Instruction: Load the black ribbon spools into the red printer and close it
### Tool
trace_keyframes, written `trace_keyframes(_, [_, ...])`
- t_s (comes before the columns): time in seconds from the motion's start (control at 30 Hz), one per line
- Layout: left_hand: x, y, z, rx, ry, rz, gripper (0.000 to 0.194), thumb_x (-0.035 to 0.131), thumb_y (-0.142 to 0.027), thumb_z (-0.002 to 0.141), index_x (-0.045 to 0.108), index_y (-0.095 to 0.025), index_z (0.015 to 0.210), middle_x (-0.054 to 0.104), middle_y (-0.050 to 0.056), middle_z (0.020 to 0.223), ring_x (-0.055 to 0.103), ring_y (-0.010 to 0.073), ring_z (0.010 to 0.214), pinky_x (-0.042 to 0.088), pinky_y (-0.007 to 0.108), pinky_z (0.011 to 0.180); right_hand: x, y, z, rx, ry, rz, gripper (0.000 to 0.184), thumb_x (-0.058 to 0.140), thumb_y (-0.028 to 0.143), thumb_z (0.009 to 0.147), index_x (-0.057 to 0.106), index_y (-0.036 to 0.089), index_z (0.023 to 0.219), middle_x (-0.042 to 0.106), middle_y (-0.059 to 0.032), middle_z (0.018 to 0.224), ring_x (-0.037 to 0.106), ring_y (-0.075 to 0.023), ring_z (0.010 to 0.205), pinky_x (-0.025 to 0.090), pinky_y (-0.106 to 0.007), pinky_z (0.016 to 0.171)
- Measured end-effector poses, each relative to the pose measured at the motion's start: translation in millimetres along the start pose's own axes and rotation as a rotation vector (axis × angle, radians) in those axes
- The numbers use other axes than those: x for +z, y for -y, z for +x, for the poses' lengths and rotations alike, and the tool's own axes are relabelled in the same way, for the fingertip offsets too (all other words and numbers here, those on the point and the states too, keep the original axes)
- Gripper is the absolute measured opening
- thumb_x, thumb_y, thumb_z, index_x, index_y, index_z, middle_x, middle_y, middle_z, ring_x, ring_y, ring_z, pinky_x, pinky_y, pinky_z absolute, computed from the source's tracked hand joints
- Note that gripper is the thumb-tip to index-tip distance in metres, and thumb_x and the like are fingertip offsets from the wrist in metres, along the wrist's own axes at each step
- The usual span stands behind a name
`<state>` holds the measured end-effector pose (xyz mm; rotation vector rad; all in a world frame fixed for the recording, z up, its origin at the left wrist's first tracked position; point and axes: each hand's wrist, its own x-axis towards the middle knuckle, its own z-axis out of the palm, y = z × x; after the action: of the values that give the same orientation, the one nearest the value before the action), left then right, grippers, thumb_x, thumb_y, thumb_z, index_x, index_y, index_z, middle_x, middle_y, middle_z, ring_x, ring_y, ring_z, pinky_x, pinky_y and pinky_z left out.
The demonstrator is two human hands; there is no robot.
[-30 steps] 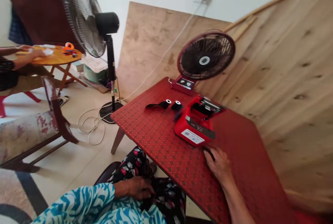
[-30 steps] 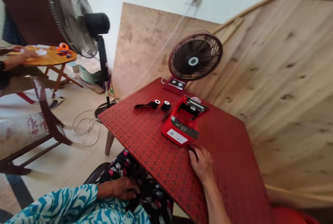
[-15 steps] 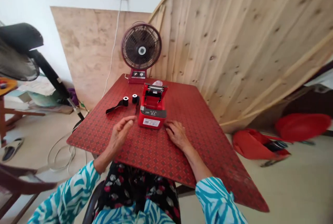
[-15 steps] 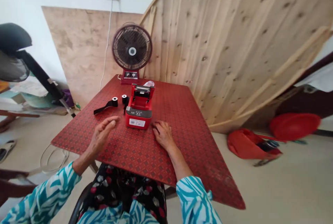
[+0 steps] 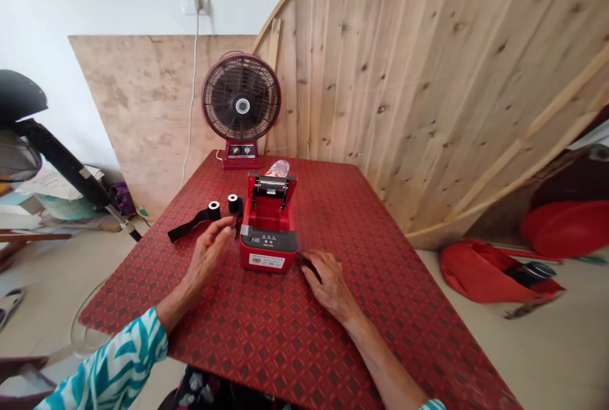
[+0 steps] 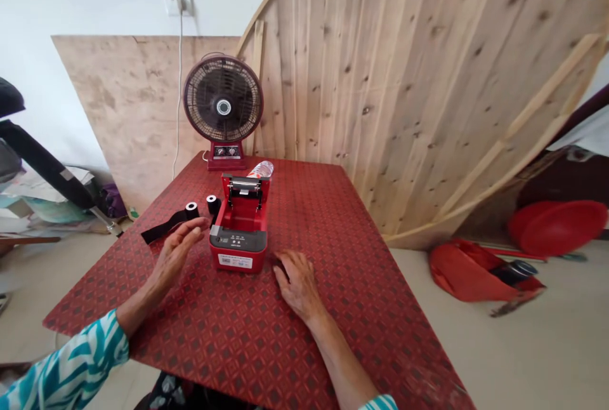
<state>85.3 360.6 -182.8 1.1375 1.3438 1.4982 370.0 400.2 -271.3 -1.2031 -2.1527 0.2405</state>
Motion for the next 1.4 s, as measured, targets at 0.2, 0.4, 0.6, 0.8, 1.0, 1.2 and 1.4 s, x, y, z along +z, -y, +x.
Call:
trace_keyframes(0.2, [-7.9,-17,39,0.163,-0.147,0.042,0.057,0.069,-0.057,0.08,0.064,-0.017,0.121,0.068,0.012,0.123,0.066,0.0216,0.108,0.052,0.034,0.094,-5,4,0,0.017,-0.01,0.098,0.03,0.046,0.032,0.095,0.066,0.023,0.115,0.068,-0.0115,0.112,0.062,-0.0256,0.105,0.051,-0.044,0.09])
trace_keyframes(0.4, [-0.5,-6,27,0.042,0.108,0.266,0.062,0.063,-0.065,0.081,0.067,-0.014,0.117,0.072,0.011,0.109,0.067,0.0237,0.1,0.052,0.035,0.091,-11,16,4,0.074,-0.012,0.271,0.036,0.049,0.033,0.094,0.059,0.021,0.127,0.066,-0.0119,0.122,0.062,-0.0252,0.113,0.05,-0.046,0.099])
trace_keyframes(0.6, [3.4,-4,14,0.101,0.149,0.4,0.059,0.05,-0.061,0.091,0.065,-0.015,0.126,0.069,0.01,0.118,0.063,0.024,0.109,0.048,0.034,0.097,-13,47,10,0.062,0.03,0.523,0.046,0.047,0.03,0.097,0.043,0.02,0.141,0.055,-0.0134,0.137,0.057,-0.0207,0.126,0.051,-0.039,0.106])
trace_keyframes(0.8, [5.5,2,7,0.175,0.127,0.354,0.053,0.052,-0.056,0.092,0.066,-0.016,0.125,0.068,0.011,0.114,0.064,0.0229,0.106,0.048,0.035,0.096,-16,56,2,0.01,-0.034,0.446,0.041,0.051,0.029,0.095,0.048,0.022,0.135,0.059,-0.0121,0.127,0.062,-0.0215,0.114,0.056,-0.036,0.096])
trace_keyframes(1.0, [9.3,5,2,0.207,0.174,0.335,0.049,0.05,-0.051,0.094,0.066,-0.017,0.124,0.068,0.012,0.112,0.064,0.0231,0.104,0.05,0.036,0.092,-17,55,-10,-0.046,-0.138,0.297,0.038,0.053,0.028,0.094,0.049,0.024,0.131,0.062,-0.011,0.116,0.066,-0.0217,0.099,0.06,-0.035,0.083])
trace_keyframes(1.2, [8.4,4,-1,0.233,0.215,0.343,0.043,0.049,-0.047,0.096,0.066,-0.018,0.122,0.066,0.012,0.119,0.062,0.0229,0.111,0.048,0.036,0.099,-16,50,-12,-0.016,-0.176,0.248,0.035,0.052,0.031,0.095,0.051,0.024,0.129,0.062,-0.0119,0.119,0.065,-0.0236,0.106,0.059,-0.04,0.09])
trace_keyframes(1.4, [-21.3,-17,55,0.344,-0.055,0.482,0.042,0.049,-0.041,0.094,0.063,-0.016,0.125,0.065,0.012,0.125,0.06,0.023,0.119,0.045,0.036,0.105,-16,40,-4,0.184,-0.163,0.378,0.036,0.042,0.038,0.099,0.057,0.022,0.127,0.065,-0.0108,0.121,0.064,-0.0201,0.11,0.057,-0.034,0.092])
